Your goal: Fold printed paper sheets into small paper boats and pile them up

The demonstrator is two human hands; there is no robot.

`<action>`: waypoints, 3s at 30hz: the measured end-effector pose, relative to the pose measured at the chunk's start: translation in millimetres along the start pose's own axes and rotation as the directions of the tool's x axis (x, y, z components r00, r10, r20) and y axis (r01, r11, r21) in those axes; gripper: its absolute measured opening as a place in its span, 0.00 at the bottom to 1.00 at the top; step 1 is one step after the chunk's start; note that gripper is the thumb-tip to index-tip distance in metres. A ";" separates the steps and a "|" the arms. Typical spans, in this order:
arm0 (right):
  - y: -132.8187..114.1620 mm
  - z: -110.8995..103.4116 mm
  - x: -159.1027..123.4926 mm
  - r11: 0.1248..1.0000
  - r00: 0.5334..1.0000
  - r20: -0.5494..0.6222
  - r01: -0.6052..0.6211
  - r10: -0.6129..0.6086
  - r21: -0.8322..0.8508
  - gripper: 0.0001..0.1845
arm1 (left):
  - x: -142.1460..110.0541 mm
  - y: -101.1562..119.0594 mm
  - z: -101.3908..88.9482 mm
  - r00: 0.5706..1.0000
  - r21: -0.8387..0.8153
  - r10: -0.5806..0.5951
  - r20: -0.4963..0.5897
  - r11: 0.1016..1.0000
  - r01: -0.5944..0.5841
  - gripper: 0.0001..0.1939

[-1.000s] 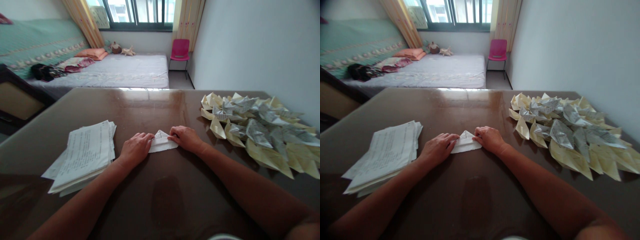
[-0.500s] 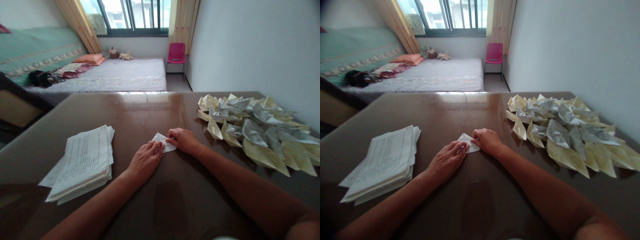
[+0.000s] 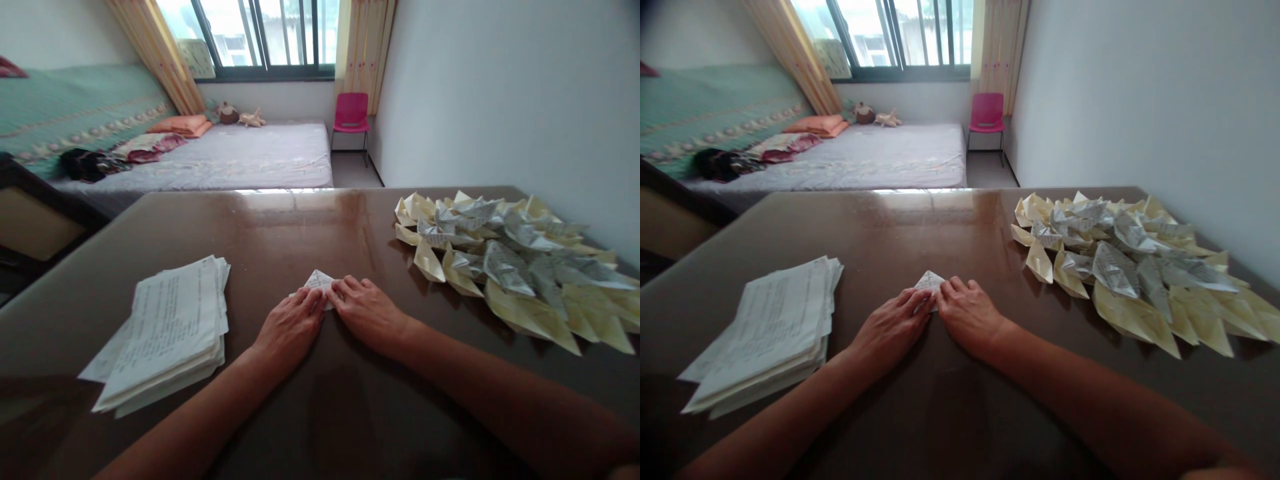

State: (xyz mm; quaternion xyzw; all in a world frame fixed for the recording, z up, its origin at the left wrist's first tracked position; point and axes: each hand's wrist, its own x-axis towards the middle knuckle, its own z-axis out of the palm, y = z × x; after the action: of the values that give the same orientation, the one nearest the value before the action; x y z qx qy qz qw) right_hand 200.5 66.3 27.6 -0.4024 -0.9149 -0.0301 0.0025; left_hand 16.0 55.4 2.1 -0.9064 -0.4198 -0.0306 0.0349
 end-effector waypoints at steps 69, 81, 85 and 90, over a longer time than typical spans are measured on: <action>19.1 15.8 16.9 0.661 0.904 -0.313 0.046 0.291 0.749 0.06 | 1.7 -21.0 -30.0 0.829 -0.694 -0.479 -0.289 0.701 0.163 0.07; 27.1 15.6 11.6 0.995 0.960 -0.262 0.101 -0.102 -0.016 0.05 | -0.1 -32.8 -1.0 0.959 0.002 0.095 -0.269 0.995 -0.098 0.08; 42.1 19.5 8.8 0.974 0.980 -0.148 0.156 -0.131 0.167 0.08 | -1.4 -34.4 -0.7 0.988 -0.059 0.070 -0.140 0.995 -0.079 0.11; 64.7 24.4 6.5 0.859 0.995 -0.088 0.083 -0.044 0.506 0.12 | -1.1 -42.8 -5.0 0.995 -0.258 -0.060 -0.077 0.965 0.038 0.13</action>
State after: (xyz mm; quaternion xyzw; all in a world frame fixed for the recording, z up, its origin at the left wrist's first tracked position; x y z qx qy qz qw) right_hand 244.3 116.1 6.8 -0.3559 -0.9024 0.1974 0.1412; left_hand -17.5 81.8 8.5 -0.8906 -0.4327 -0.1238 -0.0657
